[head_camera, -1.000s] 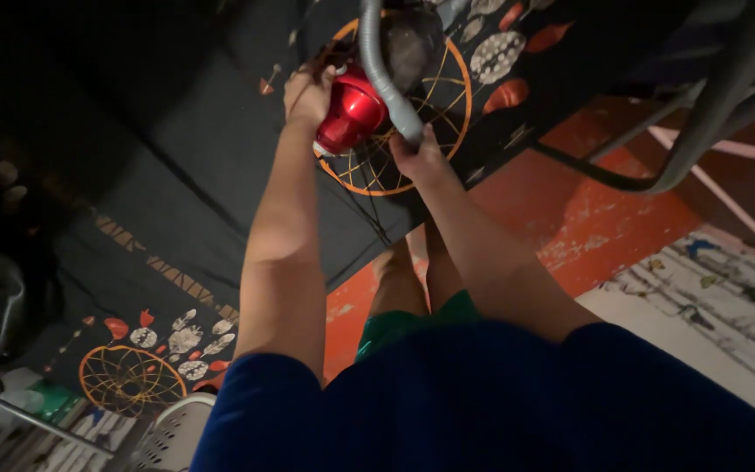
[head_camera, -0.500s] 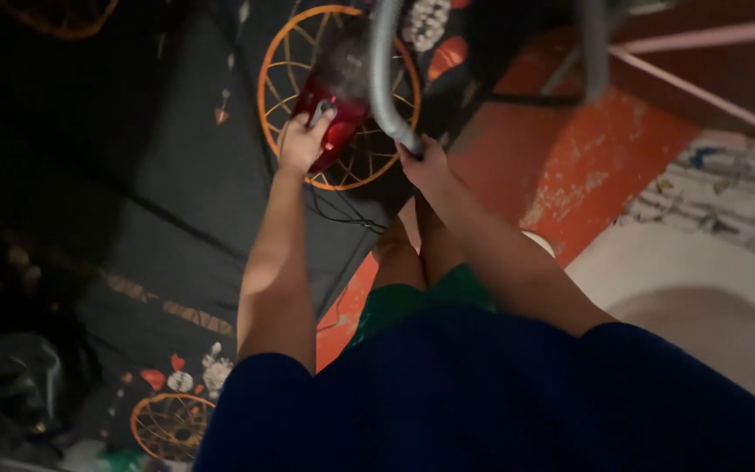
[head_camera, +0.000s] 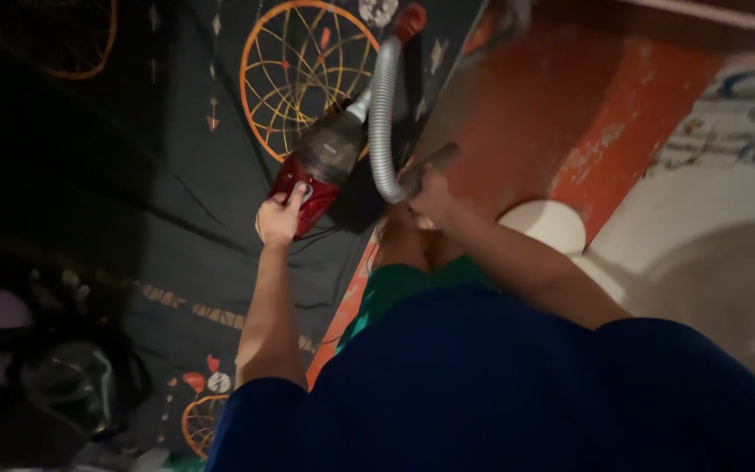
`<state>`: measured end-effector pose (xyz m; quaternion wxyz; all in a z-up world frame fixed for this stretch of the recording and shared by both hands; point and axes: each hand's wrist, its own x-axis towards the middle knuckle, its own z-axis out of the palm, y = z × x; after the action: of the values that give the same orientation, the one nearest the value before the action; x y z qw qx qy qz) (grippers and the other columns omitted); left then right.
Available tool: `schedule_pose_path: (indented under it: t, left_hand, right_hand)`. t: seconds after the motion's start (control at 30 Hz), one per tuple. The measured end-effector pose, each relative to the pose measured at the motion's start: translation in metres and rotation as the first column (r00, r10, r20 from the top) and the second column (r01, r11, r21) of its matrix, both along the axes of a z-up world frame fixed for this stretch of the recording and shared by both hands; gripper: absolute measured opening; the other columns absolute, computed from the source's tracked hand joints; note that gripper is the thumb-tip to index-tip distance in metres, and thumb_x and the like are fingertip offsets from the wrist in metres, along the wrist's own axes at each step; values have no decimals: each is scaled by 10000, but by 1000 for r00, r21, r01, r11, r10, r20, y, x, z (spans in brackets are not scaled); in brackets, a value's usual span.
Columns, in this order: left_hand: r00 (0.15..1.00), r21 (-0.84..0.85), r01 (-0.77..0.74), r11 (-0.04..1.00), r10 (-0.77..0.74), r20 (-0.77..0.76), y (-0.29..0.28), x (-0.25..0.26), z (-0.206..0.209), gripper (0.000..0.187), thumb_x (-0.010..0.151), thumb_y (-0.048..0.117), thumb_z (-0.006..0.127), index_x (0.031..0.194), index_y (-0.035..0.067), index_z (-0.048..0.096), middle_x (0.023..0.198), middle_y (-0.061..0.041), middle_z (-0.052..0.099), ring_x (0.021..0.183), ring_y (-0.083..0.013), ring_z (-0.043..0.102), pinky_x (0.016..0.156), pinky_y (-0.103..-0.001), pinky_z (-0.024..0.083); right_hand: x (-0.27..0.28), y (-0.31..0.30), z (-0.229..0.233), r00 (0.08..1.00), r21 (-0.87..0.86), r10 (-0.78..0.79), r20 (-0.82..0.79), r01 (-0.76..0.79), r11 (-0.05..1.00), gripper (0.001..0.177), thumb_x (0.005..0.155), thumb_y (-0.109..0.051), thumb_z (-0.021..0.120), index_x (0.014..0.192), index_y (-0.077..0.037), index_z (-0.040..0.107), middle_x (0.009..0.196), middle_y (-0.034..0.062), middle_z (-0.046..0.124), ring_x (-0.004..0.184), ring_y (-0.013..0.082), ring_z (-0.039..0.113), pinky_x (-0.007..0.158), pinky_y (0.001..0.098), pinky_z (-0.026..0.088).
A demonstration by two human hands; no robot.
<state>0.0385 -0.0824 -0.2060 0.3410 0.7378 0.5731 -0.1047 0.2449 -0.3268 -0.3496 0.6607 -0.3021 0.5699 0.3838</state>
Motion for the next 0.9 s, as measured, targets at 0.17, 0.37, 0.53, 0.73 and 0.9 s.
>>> schedule_pose_path:
  t: [0.17,0.37,0.53,0.73,0.9]
  left_hand:
    - [996,46,68,997,-70,47,-41,-5,15,592,844,685,684,840,99,771,782,-171,716,738,-355,691,723,-434,526]
    - [956,72,213,974,-223,189,-86,32,23,544,874,622,710,806,86,761,696,-170,674,629,-328,632,652,-417,501]
    - [859,43,367,929,-356,369,-119,81,21,516,904,557,719,795,53,747,672,-164,648,610,-284,578,619,-406,477]
    - [745,0,594,805,-549,379,-167,185,52,556,949,500,726,765,-23,687,644,-131,578,582,-203,499,601,-398,440]
    - [580,27,759,651,-694,428,-209,266,57,566,940,507,714,769,-31,672,612,-150,564,575,-211,492,593,-399,450]
  right_hand:
    - [0,-56,17,989,49,146,37,-148,988,409,1079,-396,486,1118,-12,621,998,182,669,904,345,651,794,498,573]
    - [4,-119,90,968,85,250,21,-251,964,280,991,-305,618,1108,-51,628,1035,103,696,922,292,671,847,540,548]
    - [-12,-179,64,991,271,63,118,-93,958,259,977,-239,640,1125,-27,658,1058,132,730,961,286,710,859,482,604]
    - [-12,-245,51,932,294,-329,151,276,915,227,1037,-204,705,1141,-30,603,1006,119,662,900,278,685,815,503,611]
    - [-5,-284,124,886,247,-426,183,378,892,297,947,-246,647,1135,-18,618,1005,158,736,902,287,739,809,500,626]
